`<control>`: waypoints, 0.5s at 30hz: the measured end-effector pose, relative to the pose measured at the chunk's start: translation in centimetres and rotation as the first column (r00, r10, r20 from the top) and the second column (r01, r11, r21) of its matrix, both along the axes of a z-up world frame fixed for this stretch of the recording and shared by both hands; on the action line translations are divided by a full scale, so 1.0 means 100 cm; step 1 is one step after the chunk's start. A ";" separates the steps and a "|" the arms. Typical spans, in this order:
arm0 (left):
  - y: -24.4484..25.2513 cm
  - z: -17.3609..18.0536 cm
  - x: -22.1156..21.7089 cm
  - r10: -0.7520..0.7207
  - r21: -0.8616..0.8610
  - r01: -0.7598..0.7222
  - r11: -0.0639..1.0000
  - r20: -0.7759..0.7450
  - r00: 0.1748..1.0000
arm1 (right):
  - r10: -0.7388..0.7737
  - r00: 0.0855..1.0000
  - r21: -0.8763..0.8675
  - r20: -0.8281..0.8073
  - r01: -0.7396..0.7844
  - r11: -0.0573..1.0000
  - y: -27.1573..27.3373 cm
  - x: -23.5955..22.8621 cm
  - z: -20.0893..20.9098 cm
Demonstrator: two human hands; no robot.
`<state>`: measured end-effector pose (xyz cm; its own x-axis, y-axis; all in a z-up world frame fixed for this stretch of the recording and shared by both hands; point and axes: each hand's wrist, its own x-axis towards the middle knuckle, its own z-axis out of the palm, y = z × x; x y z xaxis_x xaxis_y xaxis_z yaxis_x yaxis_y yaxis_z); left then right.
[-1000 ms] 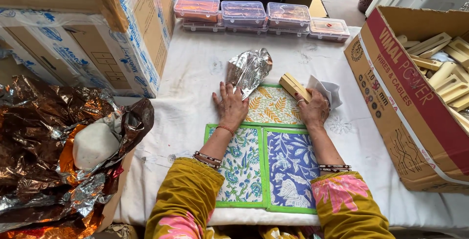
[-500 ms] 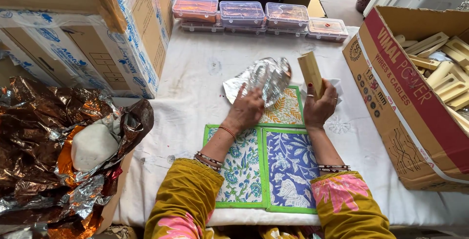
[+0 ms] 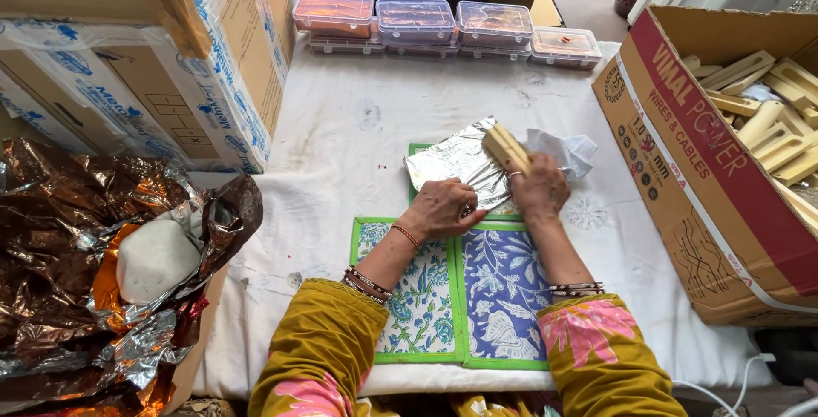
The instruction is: The person wraps a small wooden block in copper-colored foil and places it into a clear plastic container. They then pick up another wooden block, wipe it with a white cloth, and wrap it in foil as well.
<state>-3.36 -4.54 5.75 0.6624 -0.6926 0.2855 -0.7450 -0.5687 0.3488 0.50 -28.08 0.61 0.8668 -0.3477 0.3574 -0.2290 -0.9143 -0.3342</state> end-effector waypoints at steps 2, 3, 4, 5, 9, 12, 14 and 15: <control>-0.003 -0.020 0.011 0.015 -0.073 -0.012 0.997 0.040 0.999 | -0.027 0.996 -0.005 0.080 0.027 1.000 -0.005 -0.006 0.004; -0.004 -0.030 0.017 0.037 -0.146 -0.025 0.989 0.078 0.996 | -0.049 0.986 -0.009 0.159 0.051 0.999 -0.007 -0.009 0.007; -0.003 -0.033 0.019 0.038 -0.147 -0.026 0.989 0.077 0.996 | -0.048 0.986 -0.010 0.158 0.050 0.999 -0.009 -0.010 0.006; -0.001 -0.035 0.020 0.079 -0.171 -0.056 0.984 0.134 0.988 | -0.058 0.980 0.009 0.191 0.058 0.998 -0.010 -0.010 0.005; 0.007 -0.042 0.027 0.316 -0.210 -0.297 0.932 0.064 0.947 | -0.099 0.969 0.065 0.226 0.087 0.994 -0.010 -0.011 0.007; 0.024 -0.018 0.024 0.430 -0.114 -0.421 0.900 0.061 0.901 | -0.116 0.974 0.092 0.197 0.100 0.991 -0.009 -0.012 0.009; 0.033 -0.024 0.030 0.350 -0.241 -0.285 0.928 0.296 0.889 | -0.112 0.973 0.100 0.199 0.094 0.991 -0.009 -0.012 0.009; 0.037 -0.027 0.034 0.283 -0.327 -0.118 0.938 0.521 0.805 | -0.109 0.973 0.108 0.204 0.089 0.990 -0.010 -0.012 0.010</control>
